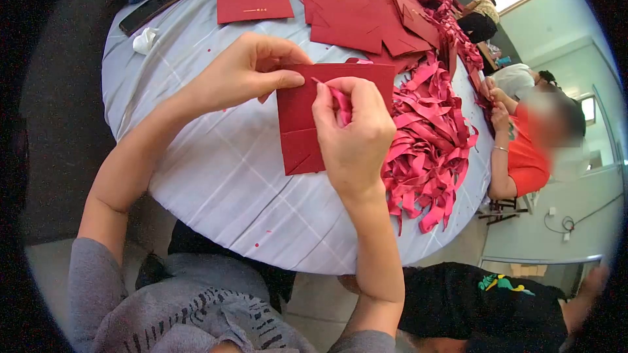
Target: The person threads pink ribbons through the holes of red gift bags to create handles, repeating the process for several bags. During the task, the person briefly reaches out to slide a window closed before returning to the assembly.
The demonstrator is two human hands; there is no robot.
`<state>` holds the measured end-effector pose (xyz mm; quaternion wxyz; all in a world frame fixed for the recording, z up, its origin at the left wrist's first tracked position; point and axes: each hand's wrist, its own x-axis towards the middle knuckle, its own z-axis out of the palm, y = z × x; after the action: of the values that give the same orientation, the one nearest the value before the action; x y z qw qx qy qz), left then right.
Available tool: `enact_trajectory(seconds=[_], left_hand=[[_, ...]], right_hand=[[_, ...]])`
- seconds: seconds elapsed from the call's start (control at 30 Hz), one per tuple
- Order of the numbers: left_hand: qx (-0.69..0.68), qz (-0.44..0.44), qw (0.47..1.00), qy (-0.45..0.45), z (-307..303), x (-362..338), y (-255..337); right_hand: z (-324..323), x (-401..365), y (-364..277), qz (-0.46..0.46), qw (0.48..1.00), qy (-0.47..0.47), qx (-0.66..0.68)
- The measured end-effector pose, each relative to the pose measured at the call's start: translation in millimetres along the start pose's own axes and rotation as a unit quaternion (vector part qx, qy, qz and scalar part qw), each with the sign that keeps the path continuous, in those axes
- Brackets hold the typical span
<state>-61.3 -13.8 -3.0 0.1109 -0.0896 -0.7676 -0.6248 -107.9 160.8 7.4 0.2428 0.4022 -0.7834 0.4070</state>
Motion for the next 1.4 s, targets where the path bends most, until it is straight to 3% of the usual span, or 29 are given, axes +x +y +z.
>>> enact_trajectory(seconds=[0.13, 0.2, 0.43, 0.5, 0.63, 0.73, 0.77, 0.8, 0.83, 0.87, 1.0, 1.07, 1.2, 1.4], left_hand=[[0.031, 0.06, 0.997, 0.03, 5.8, -5.9, 8.1], [0.058, 0.141, 0.987, 0.061, 11.6, -6.2, 1.0], [0.175, 0.218, 0.953, 0.117, 33.5, -19.4, 23.8], [0.179, 0.214, 0.952, 0.125, 34.0, -19.7, 24.2], [0.21, 0.208, 0.949, 0.108, 21.3, -18.8, 27.4], [0.237, 0.233, 0.938, 0.096, 9.1, -19.6, 38.4], [0.266, 0.249, 0.927, 0.091, 5.2, -18.8, 39.9], [0.328, 0.291, 0.895, 0.079, 0.7, -16.8, 38.5], [0.329, 0.289, 0.896, 0.078, 1.4, -17.3, 38.5], [0.313, 0.309, 0.896, 0.06, 3.6, -17.2, 38.9], [0.295, 0.334, 0.893, 0.064, 13.4, -18.5, 38.1], [0.283, 0.321, 0.901, 0.072, 13.4, -18.9, 37.3], [0.302, 0.359, 0.879, 0.079, 15.4, -19.2, 34.2], [0.299, 0.374, 0.874, 0.081, 15.3, -18.1, 30.3]], right_hand=[[-3.8, -0.5, -7.9, -0.012, 1.0, 0.006, -0.021], [-6.2, -1.7, -12.0, -0.01, 0.999, 0.01, -0.029], [-9.1, -8.6, -31.2, -0.064, 0.986, 0.03, -0.152], [-8.9, -7.7, -28.3, -0.038, 0.994, 0.023, -0.1], [-22.8, 2.9, -18.4, 0.126, 0.979, -0.087, 0.137], [-29.0, 6.6, -16.9, 0.042, 0.974, -0.074, 0.209], [-34.9, 11.0, -22.1, 0.002, 0.986, -0.054, 0.157], [-39.2, 16.0, -20.2, -0.106, 0.994, 0.004, 0.036], [-41.9, 15.7, -27.0, -0.069, 0.997, 0.026, 0.017], [-43.0, 17.3, -20.0, -0.09, 0.996, 0.017, -0.002], [-46.7, 29.4, -12.3, -0.06, 0.997, -0.056, -0.012], [-58.9, 43.5, -18.5, -0.026, 0.976, -0.217, -0.003], [-65.0, 82.6, -21.4, 0.005, 0.895, -0.442, 0.064], [-56.1, 89.1, -10.7, 0.083, 0.871, -0.473, 0.099]])
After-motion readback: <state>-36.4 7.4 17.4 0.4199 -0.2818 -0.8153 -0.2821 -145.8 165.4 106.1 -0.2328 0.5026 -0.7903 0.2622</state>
